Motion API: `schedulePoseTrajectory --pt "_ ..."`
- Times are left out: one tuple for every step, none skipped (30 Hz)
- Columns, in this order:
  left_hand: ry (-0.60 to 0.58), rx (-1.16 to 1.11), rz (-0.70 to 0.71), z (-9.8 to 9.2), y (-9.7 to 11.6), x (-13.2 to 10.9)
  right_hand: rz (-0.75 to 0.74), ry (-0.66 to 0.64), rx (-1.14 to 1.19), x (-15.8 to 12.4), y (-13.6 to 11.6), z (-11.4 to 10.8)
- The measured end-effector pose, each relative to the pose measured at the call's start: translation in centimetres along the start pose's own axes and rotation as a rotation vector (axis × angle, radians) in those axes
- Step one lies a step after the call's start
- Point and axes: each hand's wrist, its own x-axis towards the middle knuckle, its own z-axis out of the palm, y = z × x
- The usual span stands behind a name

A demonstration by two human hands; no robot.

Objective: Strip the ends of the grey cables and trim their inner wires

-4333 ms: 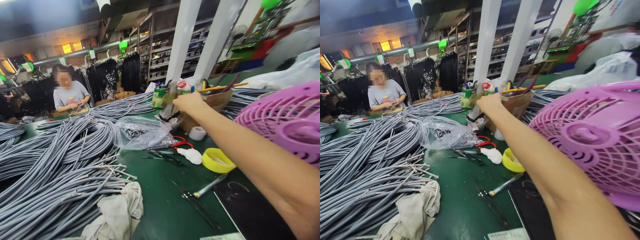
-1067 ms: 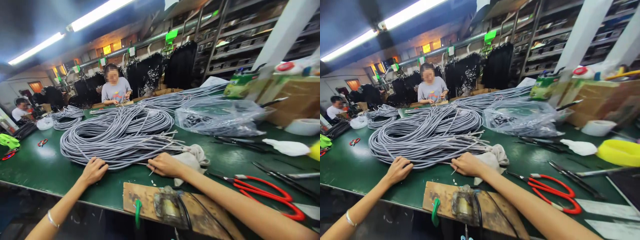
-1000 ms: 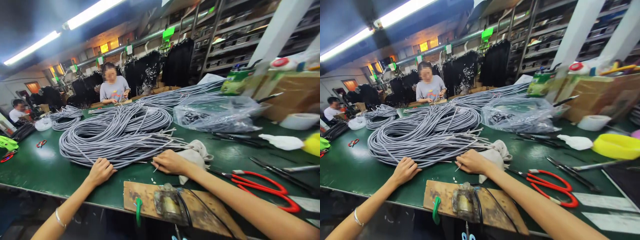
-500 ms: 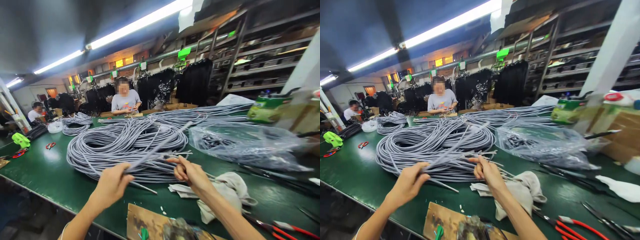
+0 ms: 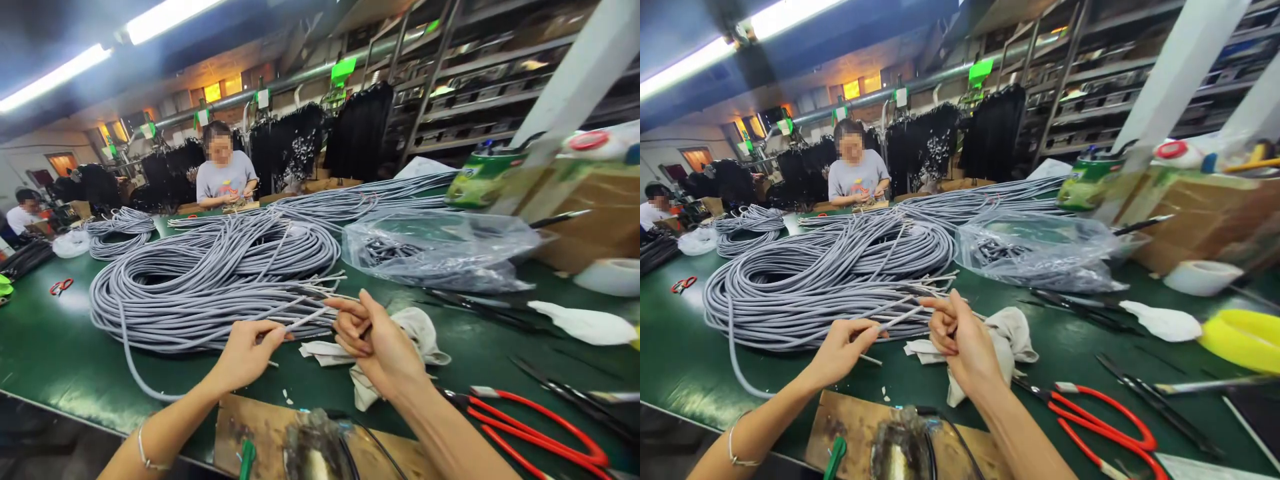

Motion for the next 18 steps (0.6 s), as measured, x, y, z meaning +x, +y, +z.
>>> schedulePoseTrajectory --pt "0.026 -0.009 -0.016 -0.2 -0.2 -0.2 0.016 -0.005 0.002 -0.4 0.0 0.3" --pt "0.031 -0.01 -0.019 -0.3 -0.3 -0.4 0.035 -0.01 0.001 -0.7 0.1 0.7" --pt "0.026 -0.006 -0.008 -0.2 -0.2 -0.6 0.053 -0.013 -0.002 -1.0 0.2 1.0" --pt "0.017 0.004 0.013 0.1 -0.1 -0.9 0.067 -0.014 -0.005 -1.3 0.3 1.3" --pt "0.007 0.017 0.037 0.3 0.1 -1.1 0.077 -0.015 -0.007 -1.5 0.5 1.6" --pt "-0.001 0.032 0.058 0.6 0.2 -1.3 0.079 -0.013 -0.006 -1.6 0.6 1.8" --pt "-0.002 0.044 0.075 0.8 0.4 -1.5 0.074 -0.008 -0.003 -1.7 0.7 2.0" --pt "0.002 0.05 0.087 1.0 0.5 -1.6 0.067 -0.001 0.001 -1.8 0.8 2.1" --pt "0.01 0.052 0.095 1.1 0.6 -1.6 0.059 0.005 0.005 -1.8 0.8 2.2" --pt "0.02 0.05 0.102 1.1 0.5 -1.7 0.05 0.01 0.01 -1.9 0.9 2.2" --pt "0.028 0.046 0.111 1.2 0.5 -1.7 0.044 0.014 0.013 -2.0 0.9 2.3" --pt "0.035 0.041 0.12 1.2 0.4 -1.6 0.039 0.017 0.016 -2.0 1.0 2.3" --pt "0.04 0.038 0.127 1.2 0.2 -1.6 0.037 0.018 0.018 -2.1 1.1 2.3" --pt "0.044 0.037 0.132 1.2 0.1 -1.6 0.035 0.018 0.019 -2.2 1.1 2.4" --pt "0.048 0.04 0.137 1.3 -0.1 -1.6 0.036 0.017 0.019 -2.3 1.3 2.4" --pt "0.048 0.043 0.139 1.4 -0.2 -1.6 0.037 0.017 0.019 -2.3 1.4 2.4" --pt "0.047 0.044 0.139 1.5 -0.4 -1.6 0.04 0.014 0.018 -2.4 1.5 2.4" --pt "0.044 0.045 0.14 1.6 -0.5 -1.6 0.046 0.011 0.017 -2.4 1.7 2.4"
